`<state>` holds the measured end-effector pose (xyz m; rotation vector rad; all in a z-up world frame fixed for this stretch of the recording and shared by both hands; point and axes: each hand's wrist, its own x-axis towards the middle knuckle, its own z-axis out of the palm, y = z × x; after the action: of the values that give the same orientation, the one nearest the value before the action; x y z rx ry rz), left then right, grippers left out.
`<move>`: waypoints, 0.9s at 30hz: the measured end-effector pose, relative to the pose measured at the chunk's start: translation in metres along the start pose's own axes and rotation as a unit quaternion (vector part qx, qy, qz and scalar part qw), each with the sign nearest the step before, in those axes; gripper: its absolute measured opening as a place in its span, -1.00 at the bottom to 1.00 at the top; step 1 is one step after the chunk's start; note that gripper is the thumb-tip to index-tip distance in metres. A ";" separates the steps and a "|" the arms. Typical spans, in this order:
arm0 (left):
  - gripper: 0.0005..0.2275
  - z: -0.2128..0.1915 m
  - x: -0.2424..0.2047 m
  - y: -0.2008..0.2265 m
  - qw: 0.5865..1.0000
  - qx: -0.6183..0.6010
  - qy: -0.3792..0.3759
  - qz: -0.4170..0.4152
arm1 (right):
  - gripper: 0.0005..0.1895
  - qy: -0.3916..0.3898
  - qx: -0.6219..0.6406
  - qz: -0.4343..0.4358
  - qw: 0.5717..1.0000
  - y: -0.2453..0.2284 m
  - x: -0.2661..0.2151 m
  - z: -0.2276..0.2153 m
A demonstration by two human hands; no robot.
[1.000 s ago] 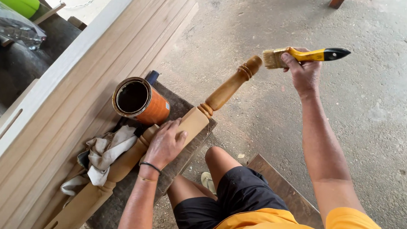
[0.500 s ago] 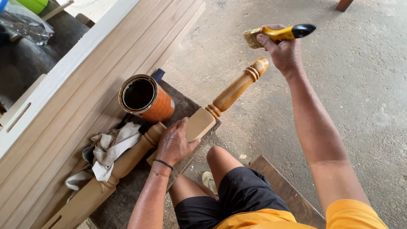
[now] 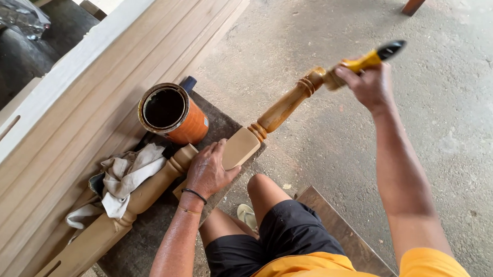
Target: The person applies a dark stain to a turned wooden piece using a paintbrush. They dip the brush into a can of stain and carefully coat the wood, rotating it to cover all sides. The person then sets the stained piece aside and picks up another wooden piece to repeat the process.
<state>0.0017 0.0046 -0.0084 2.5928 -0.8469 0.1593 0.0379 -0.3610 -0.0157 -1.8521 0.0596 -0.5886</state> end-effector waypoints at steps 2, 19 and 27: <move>-0.46 0.003 -0.002 -0.001 1.000 0.000 0.003 -0.001 | -0.84 0.005 -0.055 -0.039 0.998 0.010 0.014 0.019; -0.44 0.005 -0.004 0.001 0.999 0.022 0.034 -0.018 | -0.83 -0.054 -0.062 -0.148 0.986 -0.031 0.020 0.035; -0.44 0.006 -0.004 0.000 0.999 0.016 0.033 -0.026 | -0.87 -0.029 -0.057 -0.143 0.988 -0.014 0.021 0.039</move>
<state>-0.0019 0.0045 -0.0154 2.6215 -0.7572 0.2452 0.0694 -0.3281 -0.0046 -2.0035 -0.2203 -0.7407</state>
